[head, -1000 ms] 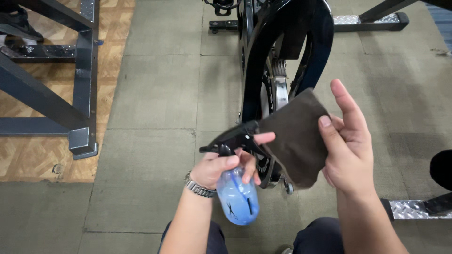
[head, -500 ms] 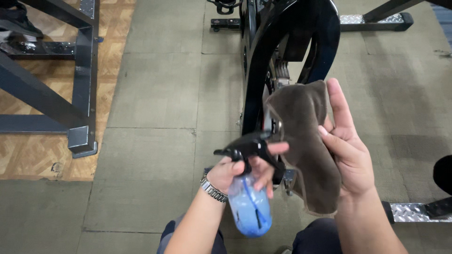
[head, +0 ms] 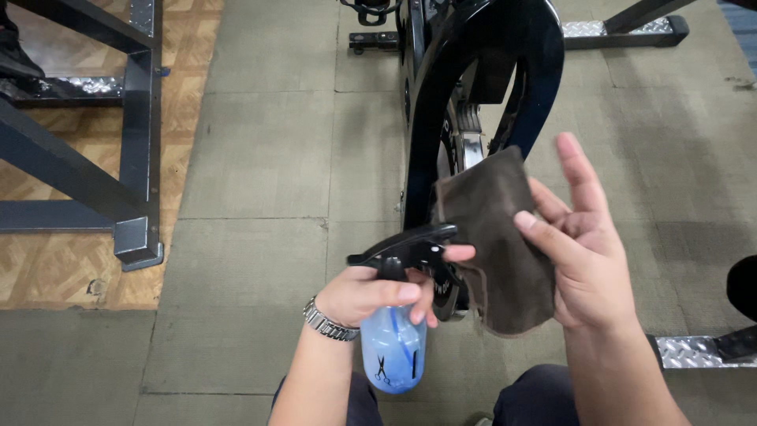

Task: The person sprays a cloth and wipes the handlebars, the side frame, the flywheel, and the seat of a stationary bike.

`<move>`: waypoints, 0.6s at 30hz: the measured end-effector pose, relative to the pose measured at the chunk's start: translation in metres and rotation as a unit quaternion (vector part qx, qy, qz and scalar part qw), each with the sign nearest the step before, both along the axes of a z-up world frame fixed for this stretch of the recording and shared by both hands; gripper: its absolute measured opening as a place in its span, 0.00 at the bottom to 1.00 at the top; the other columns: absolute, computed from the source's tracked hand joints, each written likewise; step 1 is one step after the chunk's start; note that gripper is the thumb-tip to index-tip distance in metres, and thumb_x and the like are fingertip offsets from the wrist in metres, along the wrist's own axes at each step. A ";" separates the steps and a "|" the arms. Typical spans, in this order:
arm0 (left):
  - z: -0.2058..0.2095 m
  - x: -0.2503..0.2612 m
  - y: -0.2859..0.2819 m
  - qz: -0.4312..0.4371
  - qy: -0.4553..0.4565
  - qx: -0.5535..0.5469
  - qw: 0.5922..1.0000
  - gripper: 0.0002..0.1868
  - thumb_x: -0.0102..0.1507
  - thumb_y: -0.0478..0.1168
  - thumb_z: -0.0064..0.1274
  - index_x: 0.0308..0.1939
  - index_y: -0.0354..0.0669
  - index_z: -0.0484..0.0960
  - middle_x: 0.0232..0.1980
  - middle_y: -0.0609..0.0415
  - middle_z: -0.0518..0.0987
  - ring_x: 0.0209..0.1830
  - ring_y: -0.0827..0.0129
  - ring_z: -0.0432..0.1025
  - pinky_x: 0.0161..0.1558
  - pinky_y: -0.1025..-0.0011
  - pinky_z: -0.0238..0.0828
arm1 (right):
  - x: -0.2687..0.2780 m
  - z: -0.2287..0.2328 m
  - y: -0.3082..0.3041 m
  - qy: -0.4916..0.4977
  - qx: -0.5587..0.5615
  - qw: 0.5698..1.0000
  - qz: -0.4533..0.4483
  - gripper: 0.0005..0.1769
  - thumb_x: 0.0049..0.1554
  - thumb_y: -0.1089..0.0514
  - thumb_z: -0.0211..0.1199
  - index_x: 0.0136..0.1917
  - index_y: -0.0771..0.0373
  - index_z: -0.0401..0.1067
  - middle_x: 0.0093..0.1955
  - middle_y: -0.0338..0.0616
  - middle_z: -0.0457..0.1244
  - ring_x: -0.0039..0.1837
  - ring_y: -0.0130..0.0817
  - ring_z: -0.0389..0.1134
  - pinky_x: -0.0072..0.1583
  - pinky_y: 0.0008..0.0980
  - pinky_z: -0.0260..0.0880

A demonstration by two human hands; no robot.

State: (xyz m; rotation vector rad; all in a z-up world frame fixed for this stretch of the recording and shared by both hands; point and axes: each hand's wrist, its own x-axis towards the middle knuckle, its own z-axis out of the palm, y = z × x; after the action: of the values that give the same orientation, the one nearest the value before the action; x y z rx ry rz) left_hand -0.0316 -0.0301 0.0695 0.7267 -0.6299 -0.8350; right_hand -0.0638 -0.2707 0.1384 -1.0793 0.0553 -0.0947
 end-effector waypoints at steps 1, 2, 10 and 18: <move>0.005 0.000 0.000 -0.019 -0.020 0.060 0.998 0.40 0.69 0.48 0.51 0.79 0.27 0.56 0.30 0.54 0.74 0.33 0.72 0.73 0.51 0.63 0.81 | 0.001 -0.002 -0.001 -0.003 0.050 0.998 0.032 0.50 0.56 0.75 0.56 0.86 0.49 0.46 0.65 0.57 0.65 0.58 0.39 0.73 0.55 0.36 0.80; 0.004 -0.002 -0.001 -0.018 -0.020 0.059 0.998 0.40 0.69 0.48 0.51 0.79 0.27 0.56 0.30 0.54 0.74 0.33 0.72 0.73 0.51 0.63 0.81 | 0.003 -0.003 0.000 -0.003 0.050 0.998 0.033 0.50 0.56 0.75 0.56 0.86 0.49 0.46 0.65 0.57 0.65 0.58 0.39 0.73 0.55 0.36 0.80; 0.066 -0.029 -0.011 0.302 -0.568 0.158 0.749 0.06 0.65 0.36 0.53 0.38 0.37 0.81 0.34 0.49 0.82 0.28 0.61 0.78 0.38 0.67 0.83 | -0.014 -0.014 -0.038 -0.298 -0.032 0.953 0.037 0.73 0.48 0.83 0.67 0.88 0.41 0.30 0.88 0.59 0.48 0.38 0.31 0.79 0.41 0.30 0.86; 0.067 -0.034 0.000 0.284 -0.558 0.412 0.662 0.31 0.54 0.46 0.58 0.63 0.52 0.79 0.36 0.62 0.77 0.26 0.66 0.73 0.26 0.68 0.71 | 0.013 -0.020 -0.036 0.129 -0.122 0.976 0.123 0.28 0.51 0.73 0.65 0.64 0.60 0.64 0.52 0.54 0.63 0.48 0.40 0.67 0.51 0.40 0.74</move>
State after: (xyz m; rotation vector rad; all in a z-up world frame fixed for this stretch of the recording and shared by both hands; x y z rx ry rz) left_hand -0.0653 -0.0303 0.1370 2.2311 -1.0054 0.1010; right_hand -0.0505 -0.3063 0.1182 -1.3303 0.1453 0.2692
